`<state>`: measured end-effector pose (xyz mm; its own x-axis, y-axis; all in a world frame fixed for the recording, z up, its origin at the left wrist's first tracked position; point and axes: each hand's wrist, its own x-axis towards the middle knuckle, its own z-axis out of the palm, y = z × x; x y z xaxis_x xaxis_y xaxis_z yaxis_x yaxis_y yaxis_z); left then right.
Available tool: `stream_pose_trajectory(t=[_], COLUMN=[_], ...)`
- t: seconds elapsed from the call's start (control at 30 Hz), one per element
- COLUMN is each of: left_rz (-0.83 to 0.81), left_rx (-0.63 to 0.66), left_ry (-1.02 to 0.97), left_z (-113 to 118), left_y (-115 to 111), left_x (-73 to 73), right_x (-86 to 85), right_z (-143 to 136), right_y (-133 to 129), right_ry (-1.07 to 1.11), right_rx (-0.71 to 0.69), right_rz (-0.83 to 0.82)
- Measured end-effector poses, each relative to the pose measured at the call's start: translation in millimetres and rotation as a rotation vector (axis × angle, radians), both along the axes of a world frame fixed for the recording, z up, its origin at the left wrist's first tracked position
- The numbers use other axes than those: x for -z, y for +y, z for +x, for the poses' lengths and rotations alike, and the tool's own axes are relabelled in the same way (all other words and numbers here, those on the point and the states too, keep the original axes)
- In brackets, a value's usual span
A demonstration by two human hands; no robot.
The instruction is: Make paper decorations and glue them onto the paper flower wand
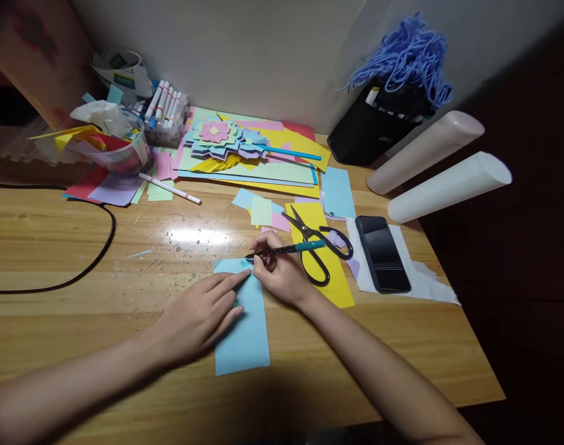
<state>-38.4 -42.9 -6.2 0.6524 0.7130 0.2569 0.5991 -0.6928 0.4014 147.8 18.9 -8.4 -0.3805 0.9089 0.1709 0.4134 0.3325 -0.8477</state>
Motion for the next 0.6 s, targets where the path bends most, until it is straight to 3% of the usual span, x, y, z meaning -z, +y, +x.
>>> stream_pose_trajectory(t=[0.6], left_rz=[0.066], left_rx=[0.006], left_ry=[0.021], left_z=[1.6], left_y=[2.4], left_x=[2.2], right_x=[1.5], right_z=[-0.4], right_y=[-0.2], right_ry=[-0.080], right_rx=[-0.053], right_rz=[0.111])
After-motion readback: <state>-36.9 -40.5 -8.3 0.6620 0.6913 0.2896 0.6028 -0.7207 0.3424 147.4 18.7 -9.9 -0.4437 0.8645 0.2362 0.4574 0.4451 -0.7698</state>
